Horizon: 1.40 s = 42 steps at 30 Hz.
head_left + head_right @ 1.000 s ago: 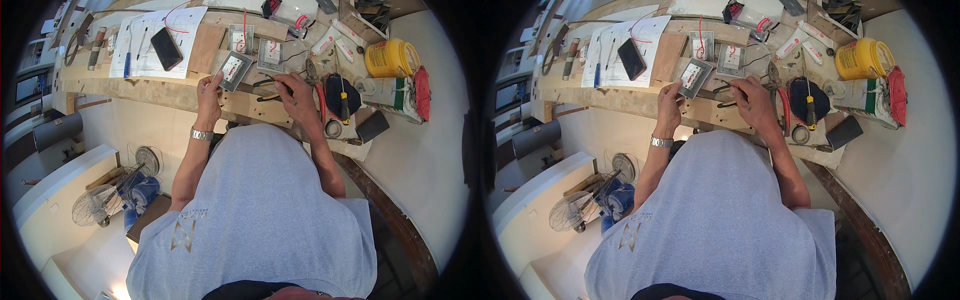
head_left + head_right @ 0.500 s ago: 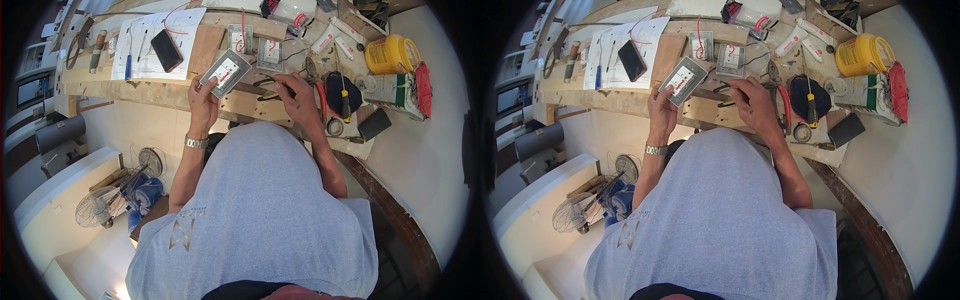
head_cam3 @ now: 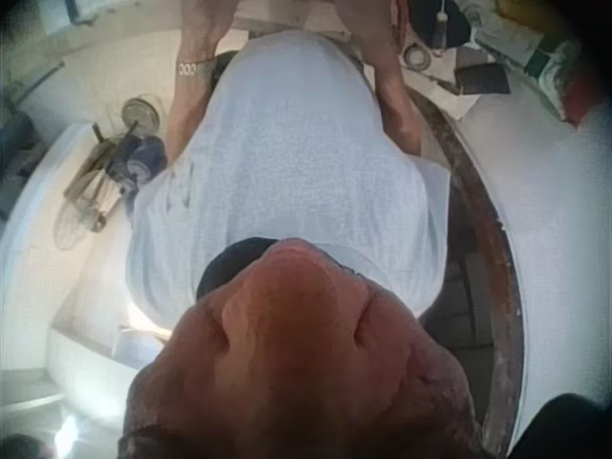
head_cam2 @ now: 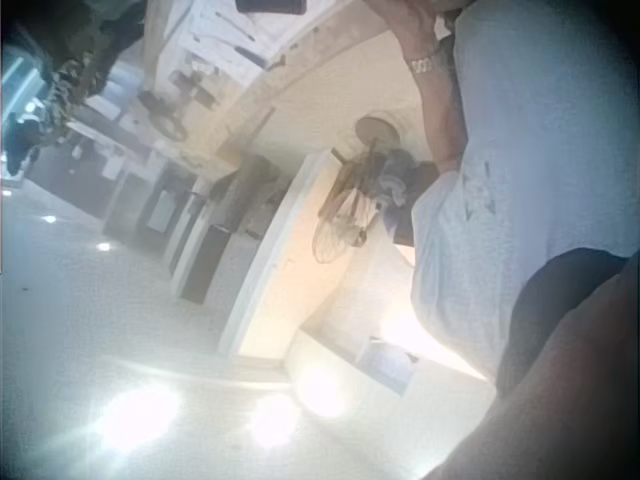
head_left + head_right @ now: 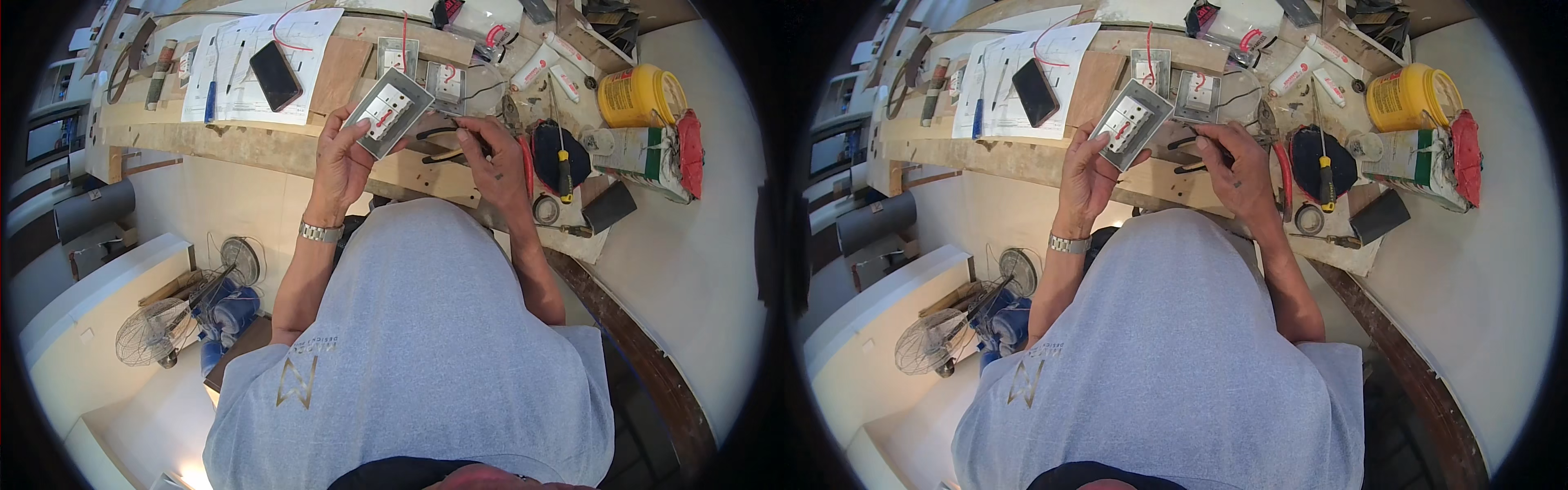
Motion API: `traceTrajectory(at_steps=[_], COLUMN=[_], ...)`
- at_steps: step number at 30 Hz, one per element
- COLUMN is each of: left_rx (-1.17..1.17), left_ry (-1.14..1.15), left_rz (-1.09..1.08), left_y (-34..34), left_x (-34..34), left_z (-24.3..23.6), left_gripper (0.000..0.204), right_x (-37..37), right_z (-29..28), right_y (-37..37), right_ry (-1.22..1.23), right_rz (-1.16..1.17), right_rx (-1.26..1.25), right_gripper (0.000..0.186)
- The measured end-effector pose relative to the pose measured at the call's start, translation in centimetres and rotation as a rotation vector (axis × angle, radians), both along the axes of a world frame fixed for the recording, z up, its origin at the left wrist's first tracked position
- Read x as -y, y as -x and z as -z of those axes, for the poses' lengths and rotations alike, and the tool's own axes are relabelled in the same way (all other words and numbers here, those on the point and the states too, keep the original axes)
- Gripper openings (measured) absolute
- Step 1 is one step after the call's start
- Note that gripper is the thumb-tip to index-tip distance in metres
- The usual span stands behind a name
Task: The person tightens screws on an electrical switch panel using a screwdriver, then cuts, strips, and bends wires using pliers and by hand.
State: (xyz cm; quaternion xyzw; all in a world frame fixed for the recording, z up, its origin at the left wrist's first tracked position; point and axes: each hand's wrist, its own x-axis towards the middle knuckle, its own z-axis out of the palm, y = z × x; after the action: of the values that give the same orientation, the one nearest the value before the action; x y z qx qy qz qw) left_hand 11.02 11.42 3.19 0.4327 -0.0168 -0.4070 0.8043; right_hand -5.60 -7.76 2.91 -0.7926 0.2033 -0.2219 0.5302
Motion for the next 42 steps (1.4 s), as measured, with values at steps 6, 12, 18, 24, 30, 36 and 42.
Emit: traceTrajectory(at_steps=[6,12,18,24,30,36,42], left_rx=[-0.065,-0.108,-0.136,-0.117,-0.165,-0.068,0.020], left_ry=[-0.006,-0.026,0.062,0.031,0.073,0.046,0.006], left_rz=[0.007,0.022,0.094,0.089,0.055,0.060,0.037], left_y=[-0.1,-0.5,-1.1,-1.7,-2.8,-3.9,-4.3], left_x=[0.0,-0.6,-0.9,-1.5,-2.3,-4.0,-4.7], left_z=[0.8,1.6,0.2,0.0,-0.4,0.5,0.0], left_gripper=[0.038,0.042,0.057,0.056,0.044,0.048,0.053], right_x=[-0.6,-1.0,-1.4,-2.1,-2.6,-3.0,-3.2], right_z=[0.4,0.0,0.1,-0.4,-0.8,-1.3,-1.9], right_y=[-0.6,-0.7,-1.0,-1.8,-2.2,-2.8,-3.6], right_ry=[-0.061,-0.057,-0.043,0.000,0.017,0.015,0.110], right_rz=[0.008,-0.010,-0.019,-0.034,-0.047,-0.066,-0.098], right_rx=[0.049,0.013,0.018,0.054,0.009,0.006,0.012], right_gripper=[0.021,0.020,0.020,0.019,0.019,0.018,0.018])
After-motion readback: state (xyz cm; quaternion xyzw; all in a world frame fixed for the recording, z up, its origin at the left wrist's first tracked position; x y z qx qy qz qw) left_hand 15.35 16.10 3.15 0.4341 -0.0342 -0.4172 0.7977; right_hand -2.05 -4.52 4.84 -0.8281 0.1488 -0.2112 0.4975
